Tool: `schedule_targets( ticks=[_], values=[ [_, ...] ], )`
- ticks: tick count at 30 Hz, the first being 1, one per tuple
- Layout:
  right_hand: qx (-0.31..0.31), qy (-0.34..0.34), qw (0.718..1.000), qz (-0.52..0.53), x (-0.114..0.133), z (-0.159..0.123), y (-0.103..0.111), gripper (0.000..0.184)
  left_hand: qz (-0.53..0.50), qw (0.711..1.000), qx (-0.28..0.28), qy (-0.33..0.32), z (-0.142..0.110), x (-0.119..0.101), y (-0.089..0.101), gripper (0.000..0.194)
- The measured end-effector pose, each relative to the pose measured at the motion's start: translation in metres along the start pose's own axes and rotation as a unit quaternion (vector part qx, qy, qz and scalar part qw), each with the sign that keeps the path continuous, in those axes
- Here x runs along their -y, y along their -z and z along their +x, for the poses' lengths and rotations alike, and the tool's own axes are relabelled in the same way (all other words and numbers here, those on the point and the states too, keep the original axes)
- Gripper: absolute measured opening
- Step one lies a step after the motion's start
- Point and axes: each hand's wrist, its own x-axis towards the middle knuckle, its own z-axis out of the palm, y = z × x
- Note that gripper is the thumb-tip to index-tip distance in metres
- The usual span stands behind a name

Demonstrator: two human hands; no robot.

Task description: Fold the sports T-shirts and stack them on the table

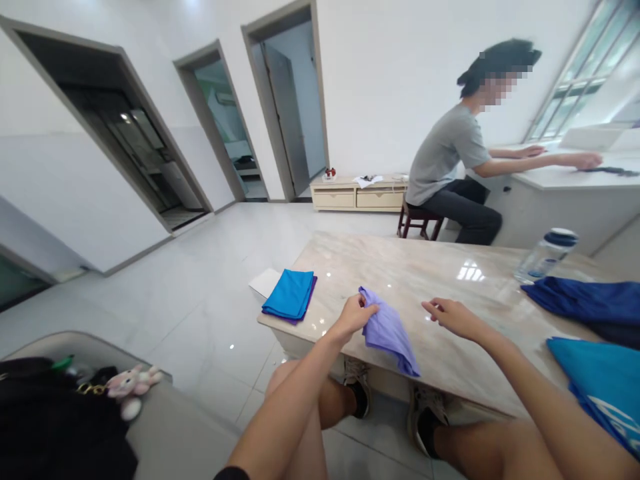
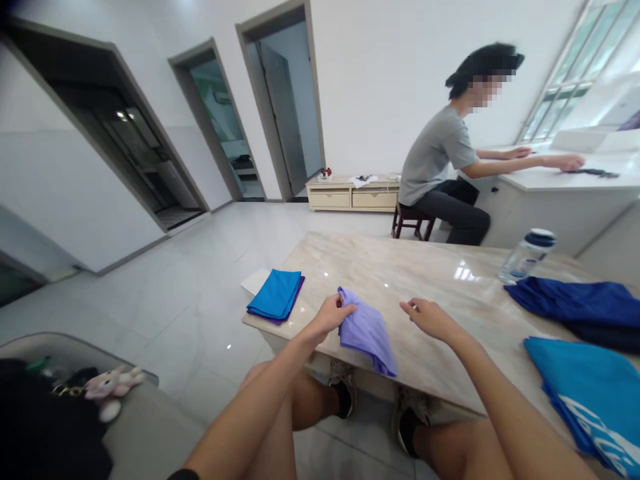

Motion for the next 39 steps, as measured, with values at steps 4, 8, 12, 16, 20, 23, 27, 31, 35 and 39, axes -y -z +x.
schedule_targets(
  ticks=[4, 8, 12, 16, 20, 23, 27, 31, 35, 39],
  values=[
    [0.037, 0.042, 0.998, 0.015, 0.014, -0.007, -0.006, 0.049, -0.007, 0.994, -0.1, -0.037, -0.037, -0.058, 0.063, 0.021],
    [0.049, 0.068, 0.996, 0.036, 0.017, -0.012, -0.004, 0.057, 0.001, 0.966, -0.242, -0.09, -0.084, -0.094, 0.141, 0.035],
    [0.066, 0.089, 0.993, 0.051, 0.014, -0.012, -0.006, 0.064, 0.037, 0.936, -0.339, -0.089, -0.103, -0.092, 0.199, 0.029],
    [0.073, 0.097, 0.991, 0.047, 0.013, -0.02, -0.01, 0.067, -0.063, 0.911, -0.407, 0.004, -0.08, -0.076, 0.226, 0.031],
    [0.071, 0.081, 0.993, 0.047, 0.01, -0.026, -0.01, 0.063, -0.129, 0.892, -0.434, -0.002, -0.031, -0.071, 0.243, 0.034],
    [0.065, 0.065, 0.994, 0.053, 0.002, -0.023, -0.009, 0.057, -0.152, 0.88, -0.45, 0.0, 0.0, -0.059, 0.252, 0.033],
    [0.066, 0.041, 0.994, 0.074, -0.01, -0.012, -0.009, 0.051, -0.137, 0.874, -0.459, 0.078, 0.0, -0.008, 0.244, 0.033],
    [0.077, 0.044, 0.992, 0.09, -0.01, -0.006, -0.007, 0.043, -0.094, 0.869, -0.447, 0.189, -0.069, 0.057, 0.209, 0.03],
    [0.083, 0.03, 0.993, 0.078, 0.001, -0.009, -0.005, 0.035, -0.058, 0.888, -0.391, 0.236, -0.177, 0.082, 0.16, 0.024],
    [0.065, 0.022, 0.995, 0.078, 0.013, -0.013, -0.002, 0.032, -0.003, 0.943, -0.261, 0.207, -0.275, 0.069, 0.087, 0.019]
  ],
)
